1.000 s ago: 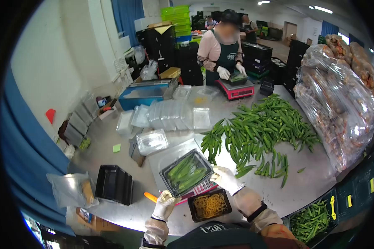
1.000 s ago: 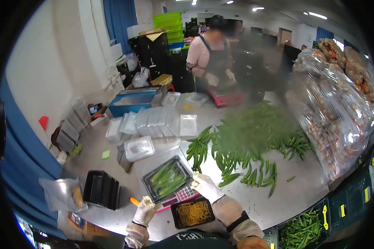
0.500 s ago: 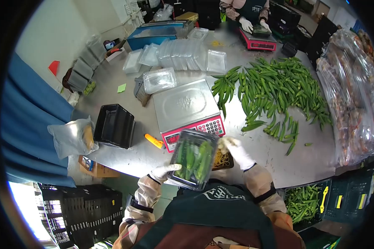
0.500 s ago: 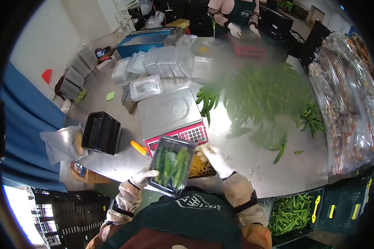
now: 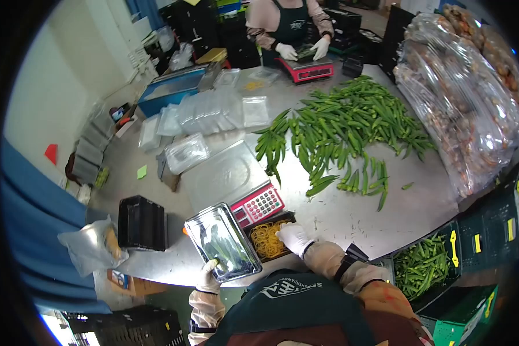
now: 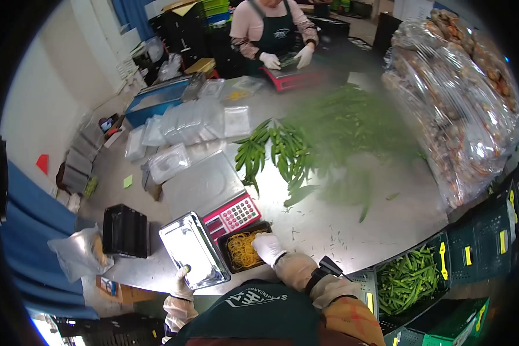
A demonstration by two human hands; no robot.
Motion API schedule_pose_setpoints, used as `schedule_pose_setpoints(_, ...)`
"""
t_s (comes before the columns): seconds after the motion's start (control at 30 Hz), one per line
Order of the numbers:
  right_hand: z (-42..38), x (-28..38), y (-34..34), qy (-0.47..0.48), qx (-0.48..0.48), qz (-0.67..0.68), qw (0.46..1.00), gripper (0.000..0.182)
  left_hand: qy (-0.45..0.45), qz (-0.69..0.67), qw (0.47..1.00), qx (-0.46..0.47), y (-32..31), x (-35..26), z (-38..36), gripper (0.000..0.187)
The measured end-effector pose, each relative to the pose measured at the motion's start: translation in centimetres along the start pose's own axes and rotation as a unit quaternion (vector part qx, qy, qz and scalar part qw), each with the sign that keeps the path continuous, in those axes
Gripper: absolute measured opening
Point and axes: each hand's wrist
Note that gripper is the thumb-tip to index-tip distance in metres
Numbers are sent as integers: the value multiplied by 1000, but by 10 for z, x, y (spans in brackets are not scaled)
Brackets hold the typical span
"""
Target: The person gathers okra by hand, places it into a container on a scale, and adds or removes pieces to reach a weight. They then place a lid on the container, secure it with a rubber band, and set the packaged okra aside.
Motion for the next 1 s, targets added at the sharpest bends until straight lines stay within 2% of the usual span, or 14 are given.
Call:
schedule_pose_setpoints(0.1,0,5,10,-54,-89,19,994,19,17,-10,1000,-13,-28,6,11,36)
schedule_pose_setpoints(0.13,-6,8,27,25,-60,-30,997,16,31,-8,999,18,-29,7,15,51)
schedule_pose_setpoints(0.17,-6,4,28,39,-57,-21,997,17,45,-6,998,48,-29,8,19,66)
schedule_pose_setpoints(0.23,-7,0,27,69,-49,-1,996,21,37,-5,997,62,-50,8,21,65)
schedule_pose_setpoints(0.27,-10,0,30,68,-41,-11,997,17,46,-2,997,59,-69,7,16,50)
schedule_pose_setpoints(0.4,-15,6,49,42,2,38,998,16,62,-8,995,78,-58,13,30,51)
schedule_pose_setpoints(0.5,-15,7,52,30,-24,30,999,16,72,-17,992,103,-55,17,34,66)
schedule_pose_setpoints(0.63,-15,18,74,54,-123,67,989,14,89,-8,990,112,-66,21,27,67)
schedule_pose_setpoints(0.73,-6,41,113,24,-11,171,985,15,97,-3,990,102,-65,29,30,59)
schedule_pose_setpoints(0.77,-4,39,90,41,-79,237,968,16,91,-11,990,111,-63,32,33,61)
schedule_pose_setpoints(0.8,9,32,59,-37,-109,567,816,16,86,-18,989,120,-60,35,38,62)
schedule_pose_setpoints(0.83,18,28,39,-110,-125,818,551,16,81,-26,988,130,-59,38,40,64)
schedule_pose_setpoints(0.93,5,39,65,104,-224,521,817,20,74,-19,986,151,-94,32,32,69)
schedule_pose_setpoints(1.0,-8,51,116,50,-119,565,815,24,89,-19,984,150,-89,33,33,71)
Point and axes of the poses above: each hand's wrist, its own z-axis towards the middle knuckle, its own y-axis out of the back of the hand, x = y × z, and after that the axes turned 15 degrees about y, right-handed
